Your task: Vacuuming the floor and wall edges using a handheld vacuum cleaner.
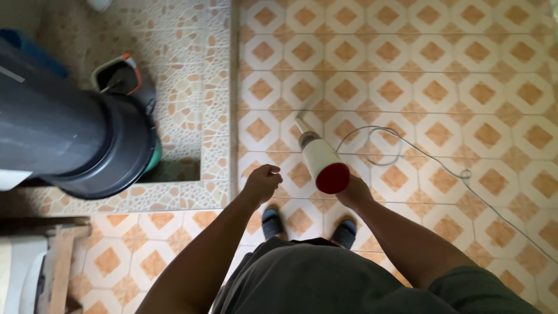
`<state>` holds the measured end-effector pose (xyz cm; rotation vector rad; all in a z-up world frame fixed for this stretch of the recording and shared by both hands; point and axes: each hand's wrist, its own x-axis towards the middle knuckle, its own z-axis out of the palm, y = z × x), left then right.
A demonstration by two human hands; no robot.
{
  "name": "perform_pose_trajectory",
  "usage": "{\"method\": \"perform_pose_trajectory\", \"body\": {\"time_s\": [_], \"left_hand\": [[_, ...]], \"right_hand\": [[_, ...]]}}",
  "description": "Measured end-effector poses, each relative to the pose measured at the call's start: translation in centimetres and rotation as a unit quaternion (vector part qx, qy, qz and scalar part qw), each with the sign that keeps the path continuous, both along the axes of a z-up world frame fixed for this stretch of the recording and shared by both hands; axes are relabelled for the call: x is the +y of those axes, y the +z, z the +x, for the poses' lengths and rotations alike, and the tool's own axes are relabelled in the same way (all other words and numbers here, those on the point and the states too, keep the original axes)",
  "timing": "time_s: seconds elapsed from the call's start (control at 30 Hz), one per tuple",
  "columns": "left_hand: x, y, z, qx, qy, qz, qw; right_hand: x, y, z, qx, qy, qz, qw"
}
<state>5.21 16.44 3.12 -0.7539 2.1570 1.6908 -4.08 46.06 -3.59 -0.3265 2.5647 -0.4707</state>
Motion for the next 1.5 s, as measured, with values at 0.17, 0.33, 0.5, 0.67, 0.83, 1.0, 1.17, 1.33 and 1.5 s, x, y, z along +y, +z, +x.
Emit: {"method": "perform_pose_trajectory", "body": {"time_s": [0.17, 0.33, 0.5, 0.67, 0.83, 1.0, 1.17, 1.33, 1.5], "left_hand": [[6.6, 1.0, -2.9, 0.007, -0.038, 0.009, 0.999], [12.3, 1.4, -5.6, 0.021, -0.087, -0.014, 0.996], [17.8, 1.5, -7.7, 0.030, -0.116, -0.019, 0.993], [22.2, 1.9, -10.0, 0.036, -0.147, -0.018, 0.988], [25.5, 3.5, -11.8, 0.028, -0.168, -0.004, 0.985], [27.1, 2.5, -12.0, 0.044, -0.186, -0.010, 0.981], [26.2, 3.2, -10.6, 0.042, -0.168, -0.022, 0.985], [21.3, 2.2, -7.3, 0.025, -0.134, -0.041, 0.990], [14.8, 1.1, -2.7, 0.007, -0.084, -0.023, 0.996]], "right_hand": [[7.4, 2.6, -0.9, -0.040, -0.081, 0.014, 0.996], [16.4, -1.4, -2.4, -0.011, -0.113, 0.025, 0.993], [24.2, -4.1, -3.0, 0.008, -0.145, 0.045, 0.988], [29.8, -4.2, -2.4, 0.001, -0.200, 0.050, 0.979], [33.6, -2.1, -2.0, -0.007, -0.255, 0.055, 0.965], [36.1, -1.0, -2.4, -0.010, -0.267, 0.069, 0.961], [35.8, -1.1, -3.1, -0.004, -0.225, 0.087, 0.971], [31.6, -1.6, -2.1, -0.004, -0.162, 0.098, 0.982], [26.3, -1.7, -0.6, 0.002, -0.109, 0.110, 0.988]]}}
